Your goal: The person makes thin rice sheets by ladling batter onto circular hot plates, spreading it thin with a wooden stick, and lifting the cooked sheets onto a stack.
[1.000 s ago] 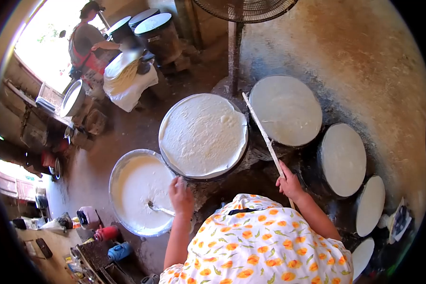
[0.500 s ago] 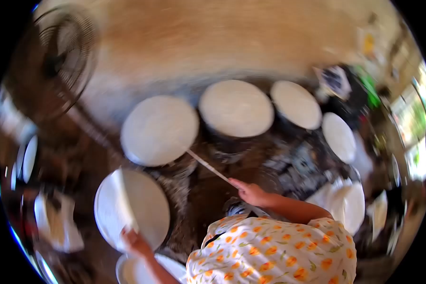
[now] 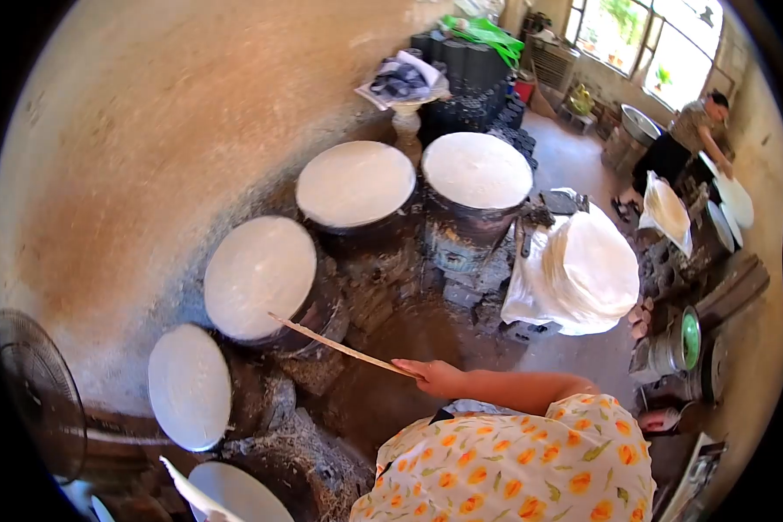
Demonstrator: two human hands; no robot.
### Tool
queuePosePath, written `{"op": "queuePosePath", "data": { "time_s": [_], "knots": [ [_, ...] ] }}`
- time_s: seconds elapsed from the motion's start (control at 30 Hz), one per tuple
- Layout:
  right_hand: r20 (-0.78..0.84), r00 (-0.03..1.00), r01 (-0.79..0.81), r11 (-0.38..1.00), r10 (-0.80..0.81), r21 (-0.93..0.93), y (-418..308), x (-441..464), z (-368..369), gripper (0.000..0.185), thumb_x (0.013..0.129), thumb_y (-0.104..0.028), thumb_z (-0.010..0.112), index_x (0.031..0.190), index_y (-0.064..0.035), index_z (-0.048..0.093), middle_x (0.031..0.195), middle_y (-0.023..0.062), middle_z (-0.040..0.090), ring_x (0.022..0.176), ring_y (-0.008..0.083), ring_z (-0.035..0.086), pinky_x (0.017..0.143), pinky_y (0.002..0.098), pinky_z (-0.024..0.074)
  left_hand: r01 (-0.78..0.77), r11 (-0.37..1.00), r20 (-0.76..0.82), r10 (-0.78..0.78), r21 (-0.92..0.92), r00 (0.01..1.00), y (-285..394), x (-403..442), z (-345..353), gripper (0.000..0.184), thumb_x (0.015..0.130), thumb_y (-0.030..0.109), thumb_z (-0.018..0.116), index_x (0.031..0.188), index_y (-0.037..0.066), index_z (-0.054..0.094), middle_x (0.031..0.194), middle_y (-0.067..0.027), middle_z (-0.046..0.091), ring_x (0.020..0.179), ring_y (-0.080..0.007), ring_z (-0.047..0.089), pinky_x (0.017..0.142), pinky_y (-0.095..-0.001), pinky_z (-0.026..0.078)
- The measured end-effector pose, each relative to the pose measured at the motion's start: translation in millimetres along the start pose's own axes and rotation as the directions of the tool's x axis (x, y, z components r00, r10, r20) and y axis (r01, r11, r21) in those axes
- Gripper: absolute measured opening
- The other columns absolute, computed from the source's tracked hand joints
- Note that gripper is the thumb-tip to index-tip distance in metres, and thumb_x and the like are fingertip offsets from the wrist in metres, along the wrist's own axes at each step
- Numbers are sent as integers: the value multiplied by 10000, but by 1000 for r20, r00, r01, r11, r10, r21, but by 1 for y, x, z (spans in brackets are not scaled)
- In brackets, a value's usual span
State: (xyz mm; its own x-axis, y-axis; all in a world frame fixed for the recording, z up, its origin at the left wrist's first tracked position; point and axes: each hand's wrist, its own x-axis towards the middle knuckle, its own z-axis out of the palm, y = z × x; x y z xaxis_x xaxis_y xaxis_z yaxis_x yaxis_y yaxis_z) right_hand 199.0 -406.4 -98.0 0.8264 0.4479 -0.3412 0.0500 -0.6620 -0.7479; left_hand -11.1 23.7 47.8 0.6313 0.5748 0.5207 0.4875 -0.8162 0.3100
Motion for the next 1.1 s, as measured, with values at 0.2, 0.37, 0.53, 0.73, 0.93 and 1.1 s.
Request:
{"op": "queuePosePath", "data": {
  "time_s": [0.2,0.37,0.53,0.73,0.93,1.1],
  "knots": [
    [-299,951,-22,985,74,174,92,-57,-57,658,827,-57,471,1419,-293,303,1078,209,614,803,375,632,728,440,512,-82,970,458,182,-230,870,184,19,45,367,788,175,657,1062,-64,606,1049,-217,631,987,-382,578,909,-432,433],
    [-455,755,-264,854,472,449,160,-143,-97,612,828,-43,479,1389,-262,372,1010,211,634,868,361,638,752,426,508,-262,539,324,756,-800,569,371,-26,111,99,715,-34,615,813,-34,631,897,-187,632,842,-305,612,740,-352,480],
    [-771,220,-205,802,597,562,244,-229,-64,637,806,9,520,1390,-213,399,646,37,471,568,122,449,556,274,421,22,207,202,915,-978,349,531,-93,112,147,753,103,638,795,-34,605,883,-147,633,842,-248,612,757,-320,466],
    [-579,-246,-44,588,777,808,253,-329,-8,607,831,22,472,1399,-173,382,735,34,465,620,103,419,583,243,404,785,2,402,860,-619,315,671,-171,128,251,824,143,644,971,-50,580,952,-81,624,862,-181,605,761,-303,493],
    [-463,-475,-107,474,748,874,235,-366,55,586,830,18,484,1391,-131,400,700,23,454,594,96,413,559,246,403,949,91,580,808,-301,106,728,-296,246,167,842,24,587,1000,-31,591,983,-106,629,881,-203,610,801,-331,513],
    [-424,-486,-85,442,764,893,227,-359,62,565,836,9,497,1381,-113,414,695,19,459,590,97,418,556,248,406,931,344,772,622,-122,-129,724,-385,349,165,827,6,602,991,-17,601,956,-112,630,868,-214,610,788,-322,506]
  ]
}}
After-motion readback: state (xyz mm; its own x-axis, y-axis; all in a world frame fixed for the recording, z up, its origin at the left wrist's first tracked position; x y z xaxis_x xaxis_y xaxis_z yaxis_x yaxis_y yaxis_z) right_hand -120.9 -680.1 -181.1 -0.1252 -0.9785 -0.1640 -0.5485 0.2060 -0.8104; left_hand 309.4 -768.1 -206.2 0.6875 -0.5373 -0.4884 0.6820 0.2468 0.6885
